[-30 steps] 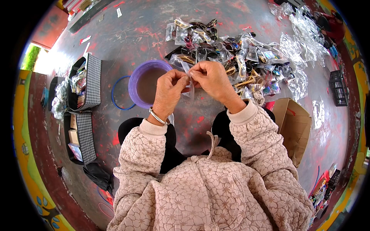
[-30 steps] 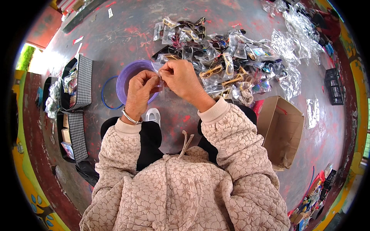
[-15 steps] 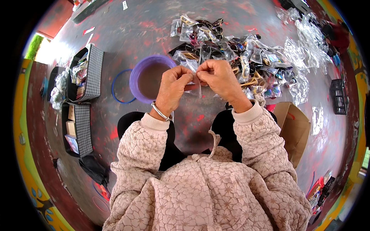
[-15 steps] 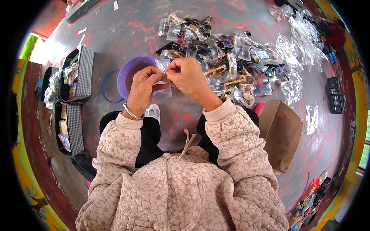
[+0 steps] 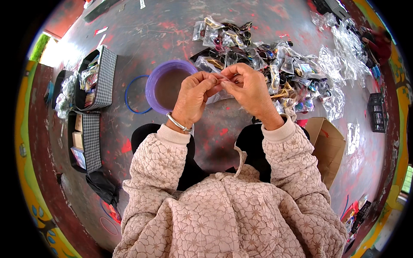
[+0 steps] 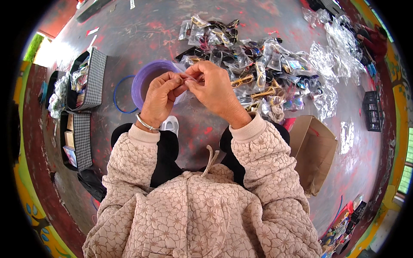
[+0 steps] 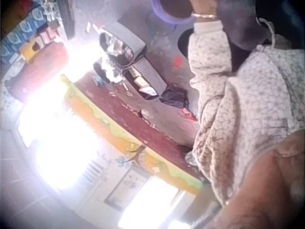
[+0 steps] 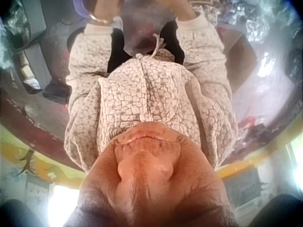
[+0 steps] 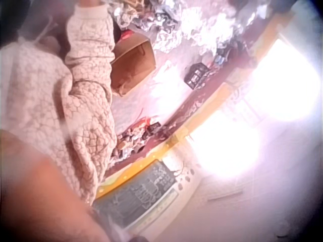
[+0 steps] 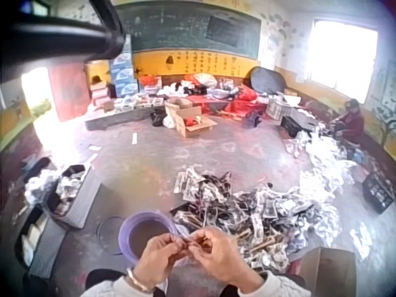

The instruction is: The person picks up a pair of sunglasses from a pile on the floor, wipes the lenses with a cloth, and places the sunglasses into a small plastic bag.

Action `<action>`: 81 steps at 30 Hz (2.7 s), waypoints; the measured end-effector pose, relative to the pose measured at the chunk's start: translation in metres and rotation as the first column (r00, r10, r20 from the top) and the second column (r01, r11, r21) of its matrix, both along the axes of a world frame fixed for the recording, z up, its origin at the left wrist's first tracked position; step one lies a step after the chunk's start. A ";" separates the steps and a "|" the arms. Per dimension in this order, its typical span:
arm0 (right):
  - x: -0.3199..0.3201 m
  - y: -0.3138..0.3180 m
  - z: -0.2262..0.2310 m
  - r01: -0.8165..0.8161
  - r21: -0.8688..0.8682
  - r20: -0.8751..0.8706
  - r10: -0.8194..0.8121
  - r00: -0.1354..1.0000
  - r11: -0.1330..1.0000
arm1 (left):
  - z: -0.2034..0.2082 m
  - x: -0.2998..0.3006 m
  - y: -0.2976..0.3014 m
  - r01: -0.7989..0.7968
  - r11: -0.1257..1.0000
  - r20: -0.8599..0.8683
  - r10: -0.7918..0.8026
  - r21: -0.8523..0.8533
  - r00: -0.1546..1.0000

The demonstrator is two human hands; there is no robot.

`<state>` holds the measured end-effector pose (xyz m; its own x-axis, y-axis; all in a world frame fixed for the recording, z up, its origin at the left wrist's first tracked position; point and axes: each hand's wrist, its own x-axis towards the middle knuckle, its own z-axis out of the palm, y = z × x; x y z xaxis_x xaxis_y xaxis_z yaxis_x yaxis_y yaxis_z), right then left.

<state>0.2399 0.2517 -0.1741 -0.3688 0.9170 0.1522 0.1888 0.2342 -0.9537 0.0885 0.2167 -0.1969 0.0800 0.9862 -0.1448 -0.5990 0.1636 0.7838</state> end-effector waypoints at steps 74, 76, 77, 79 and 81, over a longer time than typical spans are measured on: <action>0.005 0.002 0.002 0.097 0.034 0.145 -0.101 0.984 0.995 | 0.004 0.010 -0.002 0.022 0.993 -0.417 0.029 0.119 0.908; 0.008 0.007 -0.001 0.017 -0.158 -0.075 -0.030 0.997 0.987 | 0.001 0.007 0.000 0.024 0.998 -0.321 -0.004 0.058 0.947; 0.007 0.008 0.002 -0.042 -0.244 -0.190 -0.005 0.982 0.969 | 0.002 0.003 0.000 -0.010 1.000 -0.200 0.013 0.017 0.980; 0.012 0.007 0.018 -0.068 -0.340 -0.215 -0.007 0.977 0.938 | 0.005 -0.003 0.001 -0.062 0.995 0.048 0.065 -0.076 0.997; 0.017 0.008 0.024 -0.113 -0.384 -0.199 0.038 0.979 0.916 | 0.008 -0.005 0.000 -0.068 0.995 0.146 0.079 -0.077 0.986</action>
